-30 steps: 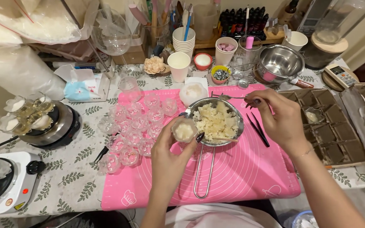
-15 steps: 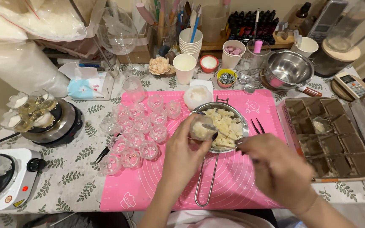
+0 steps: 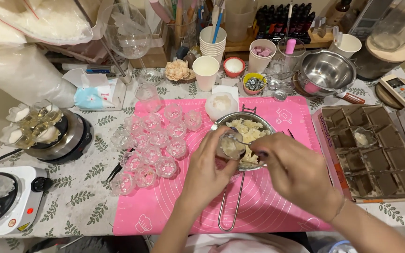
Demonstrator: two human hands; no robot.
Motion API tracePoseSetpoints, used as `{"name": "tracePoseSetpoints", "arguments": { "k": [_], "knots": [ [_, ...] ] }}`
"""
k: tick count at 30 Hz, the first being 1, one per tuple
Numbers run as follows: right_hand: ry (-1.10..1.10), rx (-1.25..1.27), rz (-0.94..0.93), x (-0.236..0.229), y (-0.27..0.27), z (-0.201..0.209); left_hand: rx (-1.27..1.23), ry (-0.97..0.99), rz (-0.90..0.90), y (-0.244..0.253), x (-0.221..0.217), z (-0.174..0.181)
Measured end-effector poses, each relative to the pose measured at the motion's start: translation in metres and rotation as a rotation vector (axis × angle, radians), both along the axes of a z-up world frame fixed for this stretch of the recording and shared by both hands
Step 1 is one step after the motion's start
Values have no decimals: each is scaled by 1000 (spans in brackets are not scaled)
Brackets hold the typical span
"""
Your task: Placing wax pieces into small heart-shaped containers using a spoon and stick.
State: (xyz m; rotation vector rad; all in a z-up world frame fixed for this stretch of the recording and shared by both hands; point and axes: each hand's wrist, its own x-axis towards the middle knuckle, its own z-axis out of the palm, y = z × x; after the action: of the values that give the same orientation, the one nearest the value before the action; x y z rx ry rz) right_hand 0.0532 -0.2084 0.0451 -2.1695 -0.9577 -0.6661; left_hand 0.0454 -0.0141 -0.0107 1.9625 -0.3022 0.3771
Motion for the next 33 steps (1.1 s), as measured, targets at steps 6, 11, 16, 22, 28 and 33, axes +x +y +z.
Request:
{"name": "tracePoseSetpoints", "arguments": {
  "k": [6, 11, 16, 22, 28, 33],
  "knots": [
    [460, 124, -140, 20, -11, 6, -17, 52, -96, 12, 4, -9],
    [603, 284, -18, 35, -20, -10, -76, 190, -170, 15, 5, -5],
    [798, 423, 14, 50, -28, -19, -116, 274, -254, 17, 10, -3],
    [859, 413, 99, 74, -34, -27, -91, 419, -358, 20, 22, 1],
    [1065, 518, 150, 88, -31, -32, -220, 425, -516, 27, 32, -2],
    [1058, 578, 161, 91, -31, -31, -177, 460, -456, 23, 35, 9]
  ]
}}
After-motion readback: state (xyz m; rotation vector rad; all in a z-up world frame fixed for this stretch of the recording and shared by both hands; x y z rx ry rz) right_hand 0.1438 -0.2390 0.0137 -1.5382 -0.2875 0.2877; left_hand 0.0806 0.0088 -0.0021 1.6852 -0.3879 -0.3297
